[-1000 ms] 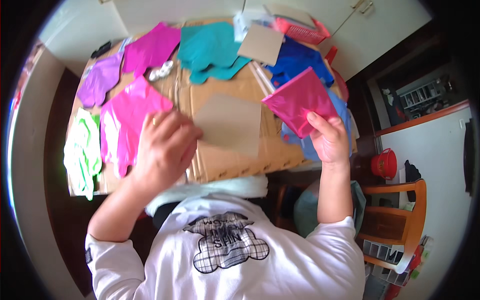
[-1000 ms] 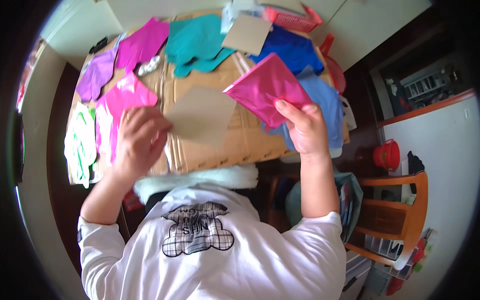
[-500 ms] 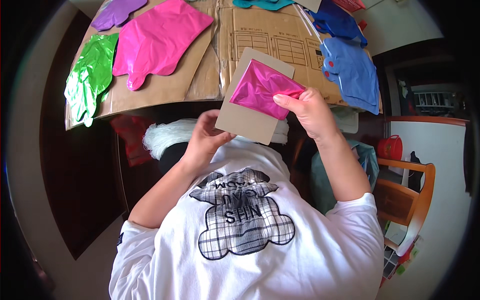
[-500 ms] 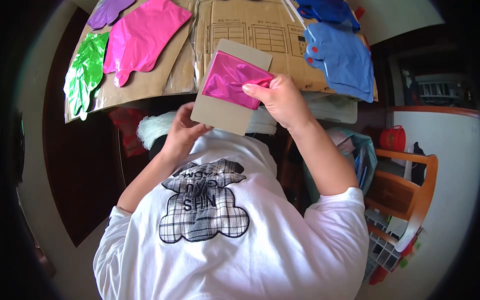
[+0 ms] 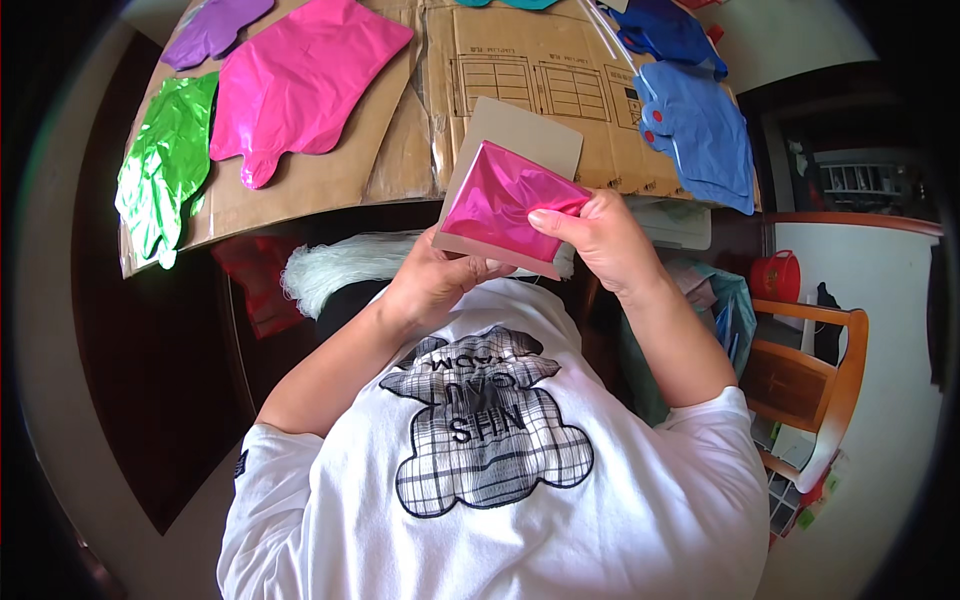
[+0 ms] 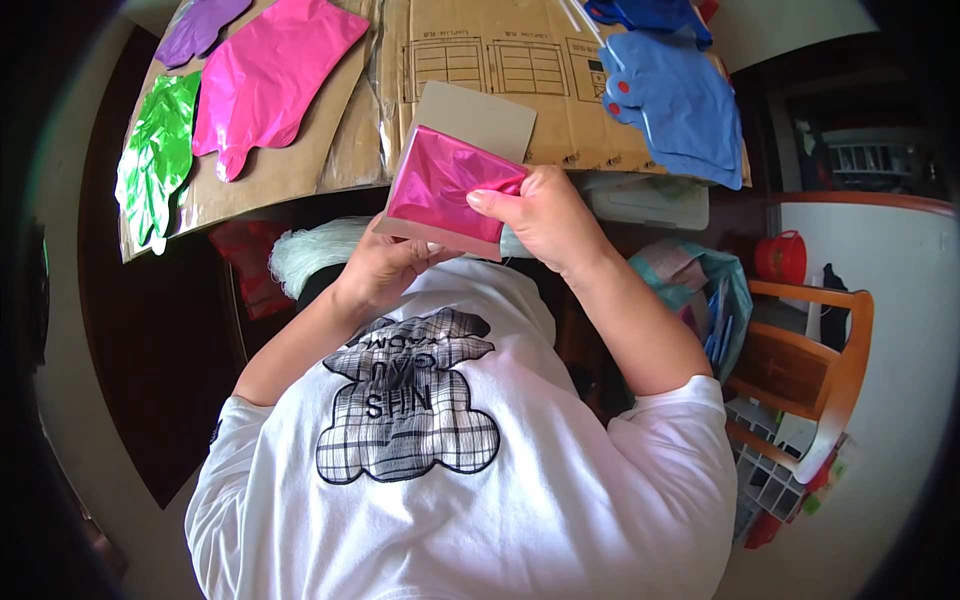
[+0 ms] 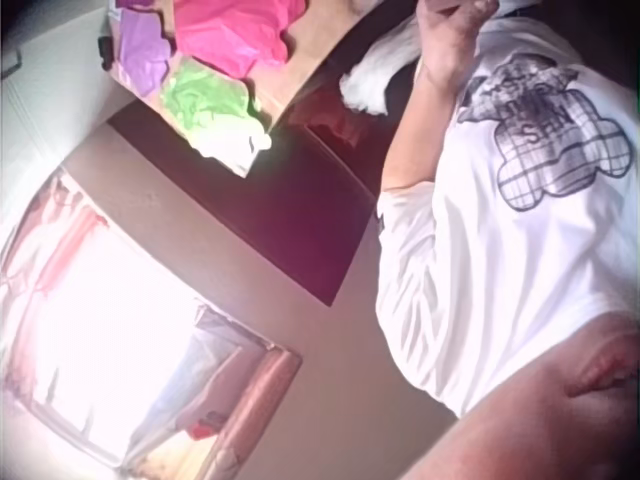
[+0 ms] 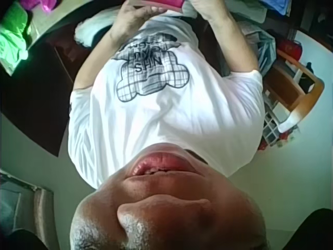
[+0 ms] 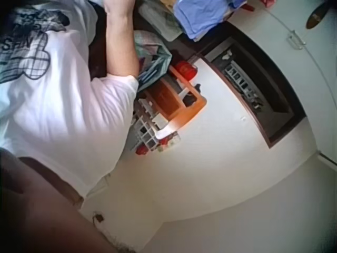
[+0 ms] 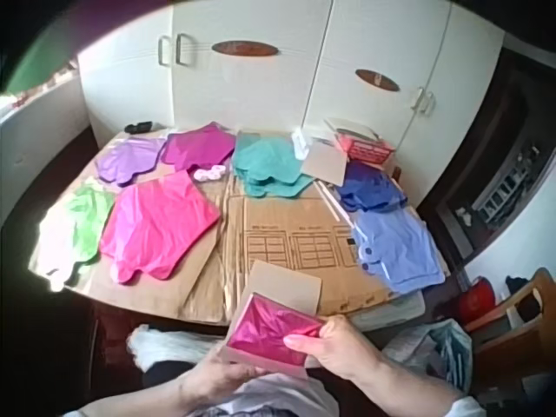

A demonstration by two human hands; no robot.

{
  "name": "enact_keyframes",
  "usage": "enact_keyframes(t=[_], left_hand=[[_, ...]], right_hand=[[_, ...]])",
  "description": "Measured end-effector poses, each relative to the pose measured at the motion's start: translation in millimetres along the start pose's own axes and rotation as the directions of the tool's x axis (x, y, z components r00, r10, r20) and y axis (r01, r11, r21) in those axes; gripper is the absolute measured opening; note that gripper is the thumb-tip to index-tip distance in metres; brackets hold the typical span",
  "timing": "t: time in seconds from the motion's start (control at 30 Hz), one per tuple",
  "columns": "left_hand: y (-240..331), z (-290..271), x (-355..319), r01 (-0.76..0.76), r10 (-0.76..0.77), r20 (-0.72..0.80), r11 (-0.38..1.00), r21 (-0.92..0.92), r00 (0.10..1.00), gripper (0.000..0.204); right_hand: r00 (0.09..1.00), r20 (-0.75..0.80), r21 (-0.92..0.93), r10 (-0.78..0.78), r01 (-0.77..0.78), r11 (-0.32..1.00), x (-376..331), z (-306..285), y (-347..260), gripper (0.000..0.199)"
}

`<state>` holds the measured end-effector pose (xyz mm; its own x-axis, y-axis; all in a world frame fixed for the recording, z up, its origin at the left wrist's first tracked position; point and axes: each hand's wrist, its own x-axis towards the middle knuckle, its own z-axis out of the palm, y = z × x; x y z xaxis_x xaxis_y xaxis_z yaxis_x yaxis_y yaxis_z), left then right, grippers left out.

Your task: Folding colorful plastic sheets and placing them into cardboard packaging sleeves.

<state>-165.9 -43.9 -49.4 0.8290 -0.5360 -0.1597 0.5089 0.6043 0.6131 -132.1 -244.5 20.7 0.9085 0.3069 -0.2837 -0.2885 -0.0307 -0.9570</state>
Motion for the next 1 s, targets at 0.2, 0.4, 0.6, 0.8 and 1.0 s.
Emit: enact_keyframes(t=[0.2,0.4,0.6,0.8,1.0], left_hand=[[0.9,-3.0,1.2,0.050,-0.050,0.005,0.999,-0.009,0.999,0.038],[-3.4,-8.6,-1.7,0.066,-0.057,0.053,0.980,-0.185,0.997,0.038],[-4.9,-15.6,-10.6,0.028,-0.001,0.134,0.980,-0.198,0.991,0.043],[1.6,-6.9,-9.8,-0.001,0.007,0.077,0.997,-0.077,0.997,0.036],[-9.7,-12.9,-2.1,-0.013,-0.008,-0.096,0.976,-0.219,0.995,0.024]], right_hand=[[0.997,0.032,0.014,0.073,-0.073,0.997,3.4,-1.8,-4.1,0.024],[0.988,0.063,0.084,0.139,-0.144,0.986,8.6,-1.3,-5.3,0.029],[0.987,0.065,0.068,0.144,-0.148,0.987,10.3,6.3,-2.0,0.029],[0.994,0.060,0.043,0.087,-0.090,0.995,12.9,13.0,6.2,0.029],[0.996,0.017,-0.083,0.093,-0.091,0.992,16.2,13.9,11.8,0.020]])
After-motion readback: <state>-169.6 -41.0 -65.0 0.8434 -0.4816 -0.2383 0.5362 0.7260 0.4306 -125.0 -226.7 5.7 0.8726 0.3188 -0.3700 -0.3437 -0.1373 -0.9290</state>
